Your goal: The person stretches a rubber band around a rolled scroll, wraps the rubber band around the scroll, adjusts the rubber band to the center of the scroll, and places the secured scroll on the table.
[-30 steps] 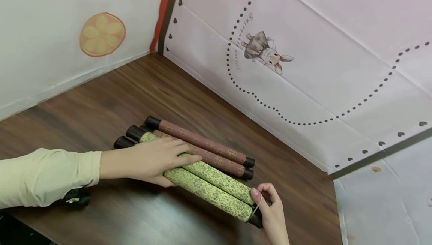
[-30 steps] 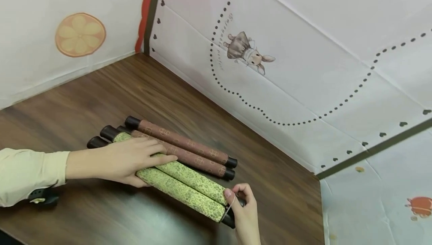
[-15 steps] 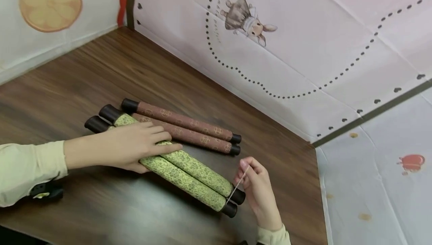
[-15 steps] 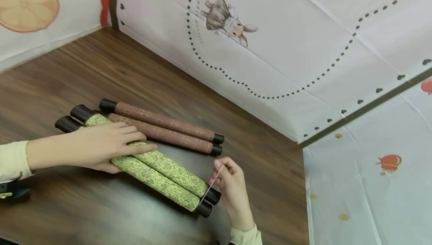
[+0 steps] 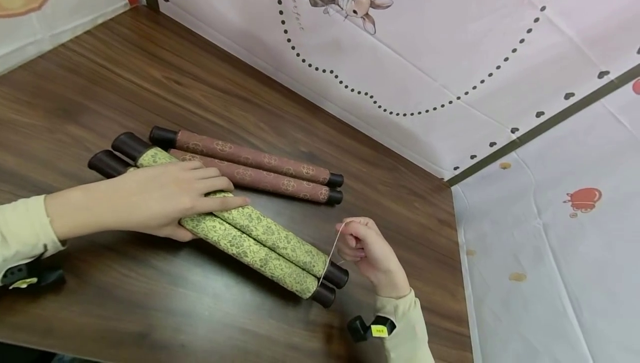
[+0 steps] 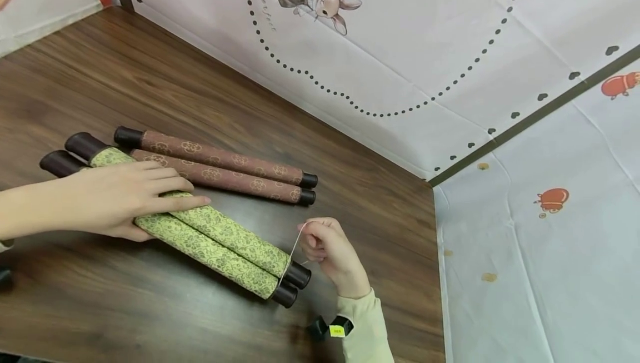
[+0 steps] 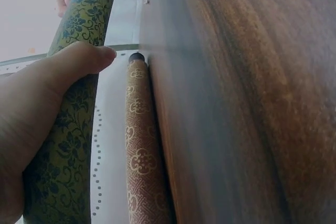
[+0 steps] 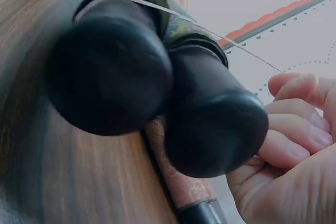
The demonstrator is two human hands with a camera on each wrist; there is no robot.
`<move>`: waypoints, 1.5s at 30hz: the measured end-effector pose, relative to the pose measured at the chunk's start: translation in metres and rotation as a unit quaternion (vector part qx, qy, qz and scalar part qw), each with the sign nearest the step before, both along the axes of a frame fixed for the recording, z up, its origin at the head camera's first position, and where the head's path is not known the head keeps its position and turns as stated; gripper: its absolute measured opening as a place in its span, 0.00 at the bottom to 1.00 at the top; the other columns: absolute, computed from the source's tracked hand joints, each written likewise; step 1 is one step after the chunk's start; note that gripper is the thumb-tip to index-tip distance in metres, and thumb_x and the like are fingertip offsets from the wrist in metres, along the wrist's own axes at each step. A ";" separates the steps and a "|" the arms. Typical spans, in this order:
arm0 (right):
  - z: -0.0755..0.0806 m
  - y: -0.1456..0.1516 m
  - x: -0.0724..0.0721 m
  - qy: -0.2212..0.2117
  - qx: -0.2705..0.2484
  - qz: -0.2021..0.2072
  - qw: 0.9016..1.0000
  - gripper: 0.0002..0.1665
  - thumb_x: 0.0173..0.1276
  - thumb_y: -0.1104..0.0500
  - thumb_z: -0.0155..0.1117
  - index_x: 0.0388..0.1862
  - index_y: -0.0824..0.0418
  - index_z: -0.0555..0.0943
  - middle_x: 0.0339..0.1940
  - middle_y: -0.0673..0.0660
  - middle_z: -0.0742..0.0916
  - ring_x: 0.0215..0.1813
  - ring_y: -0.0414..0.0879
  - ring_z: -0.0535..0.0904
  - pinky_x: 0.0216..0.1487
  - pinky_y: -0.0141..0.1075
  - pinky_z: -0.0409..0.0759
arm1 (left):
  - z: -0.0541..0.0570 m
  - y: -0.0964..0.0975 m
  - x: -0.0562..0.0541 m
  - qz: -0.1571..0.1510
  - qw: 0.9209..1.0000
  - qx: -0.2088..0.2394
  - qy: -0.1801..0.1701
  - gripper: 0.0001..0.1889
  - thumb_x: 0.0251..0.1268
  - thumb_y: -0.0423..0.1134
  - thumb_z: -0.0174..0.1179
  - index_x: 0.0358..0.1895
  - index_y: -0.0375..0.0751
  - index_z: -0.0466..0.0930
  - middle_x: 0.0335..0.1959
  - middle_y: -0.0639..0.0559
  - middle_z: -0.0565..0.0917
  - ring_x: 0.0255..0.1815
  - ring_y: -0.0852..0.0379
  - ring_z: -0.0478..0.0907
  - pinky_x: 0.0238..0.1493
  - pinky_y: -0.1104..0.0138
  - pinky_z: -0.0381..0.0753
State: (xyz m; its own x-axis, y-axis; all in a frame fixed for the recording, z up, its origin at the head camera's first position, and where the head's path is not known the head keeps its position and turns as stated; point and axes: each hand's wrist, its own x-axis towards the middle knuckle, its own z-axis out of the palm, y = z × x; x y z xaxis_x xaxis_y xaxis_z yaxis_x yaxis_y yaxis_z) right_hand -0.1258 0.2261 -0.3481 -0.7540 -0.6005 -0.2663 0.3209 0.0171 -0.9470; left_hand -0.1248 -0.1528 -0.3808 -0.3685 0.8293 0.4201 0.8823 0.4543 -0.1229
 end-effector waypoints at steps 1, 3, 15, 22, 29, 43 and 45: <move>-0.001 0.000 -0.001 -0.005 -0.005 0.002 1.000 0.25 0.69 0.67 0.40 0.10 0.56 0.61 0.09 0.46 0.56 0.12 0.39 0.47 0.17 0.34 0.40 | 0.001 0.000 0.000 0.004 1.000 -0.001 -0.001 0.58 0.30 0.64 0.78 0.73 0.49 0.65 0.51 0.54 0.80 0.52 0.54 0.77 0.51 0.55 0.79; -0.003 0.000 -0.003 -0.014 -0.021 0.007 1.000 0.27 0.72 0.65 0.35 0.10 0.56 0.63 0.09 0.46 0.56 0.12 0.39 0.47 0.17 0.34 0.40 | 0.001 -0.001 -0.001 0.014 1.000 -0.007 -0.002 0.57 0.31 0.64 0.77 0.73 0.49 0.65 0.52 0.53 0.80 0.53 0.52 0.78 0.53 0.54 0.79; -0.008 -0.001 -0.003 0.069 -0.145 -0.029 0.987 0.36 0.69 0.69 0.24 0.54 0.61 0.84 0.35 0.51 0.90 0.33 0.39 0.84 0.34 0.29 0.78 | 0.005 -0.007 -0.005 0.054 0.998 -0.017 -0.001 0.55 0.33 0.63 0.76 0.73 0.51 0.66 0.56 0.50 0.80 0.50 0.52 0.79 0.48 0.56 0.81; -0.009 -0.004 -0.001 0.152 -0.133 0.002 0.979 0.29 0.73 0.74 0.47 0.70 0.58 0.73 0.62 0.54 0.84 0.56 0.44 0.86 0.46 0.32 0.86 | 0.003 -0.009 -0.005 0.037 0.999 -0.001 -0.005 0.58 0.31 0.63 0.77 0.74 0.51 0.64 0.54 0.52 0.80 0.52 0.54 0.78 0.50 0.56 0.80; -0.009 -0.012 0.005 0.226 -0.124 0.022 0.966 0.49 0.64 0.56 0.70 0.76 0.72 0.56 0.77 0.65 0.68 0.75 0.56 0.69 0.70 0.43 0.75 | 0.000 -0.005 -0.003 0.025 1.000 0.002 0.004 0.58 0.31 0.63 0.77 0.73 0.49 0.65 0.53 0.51 0.80 0.51 0.53 0.78 0.52 0.55 0.80; 0.000 -0.033 0.029 0.515 0.259 -0.056 0.816 0.64 0.37 0.55 0.85 0.76 0.57 0.64 0.76 0.59 0.71 0.78 0.49 0.65 0.76 0.41 0.66 | -0.003 0.000 -0.002 0.054 0.998 0.008 0.007 0.56 0.29 0.60 0.79 0.71 0.46 0.68 0.52 0.49 0.81 0.49 0.50 0.78 0.50 0.55 0.80; 0.000 -0.035 0.031 0.532 0.290 -0.055 0.794 0.67 0.34 0.55 0.86 0.77 0.56 0.63 0.76 0.58 0.71 0.77 0.49 0.66 0.75 0.42 0.68 | -0.002 0.000 -0.001 0.056 0.998 0.010 0.006 0.56 0.29 0.60 0.79 0.71 0.46 0.69 0.52 0.48 0.81 0.49 0.49 0.78 0.50 0.55 0.80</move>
State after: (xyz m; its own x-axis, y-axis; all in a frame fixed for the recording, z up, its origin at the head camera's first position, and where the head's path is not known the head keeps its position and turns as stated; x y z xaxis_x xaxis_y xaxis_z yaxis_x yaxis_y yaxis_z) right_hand -0.0952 0.1907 -0.3478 -0.7763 -0.5253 0.3485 -0.6258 0.5758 -0.5261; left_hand -0.1261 -0.1526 -0.3831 -0.4539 0.7742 0.4411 0.8241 0.5530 -0.1226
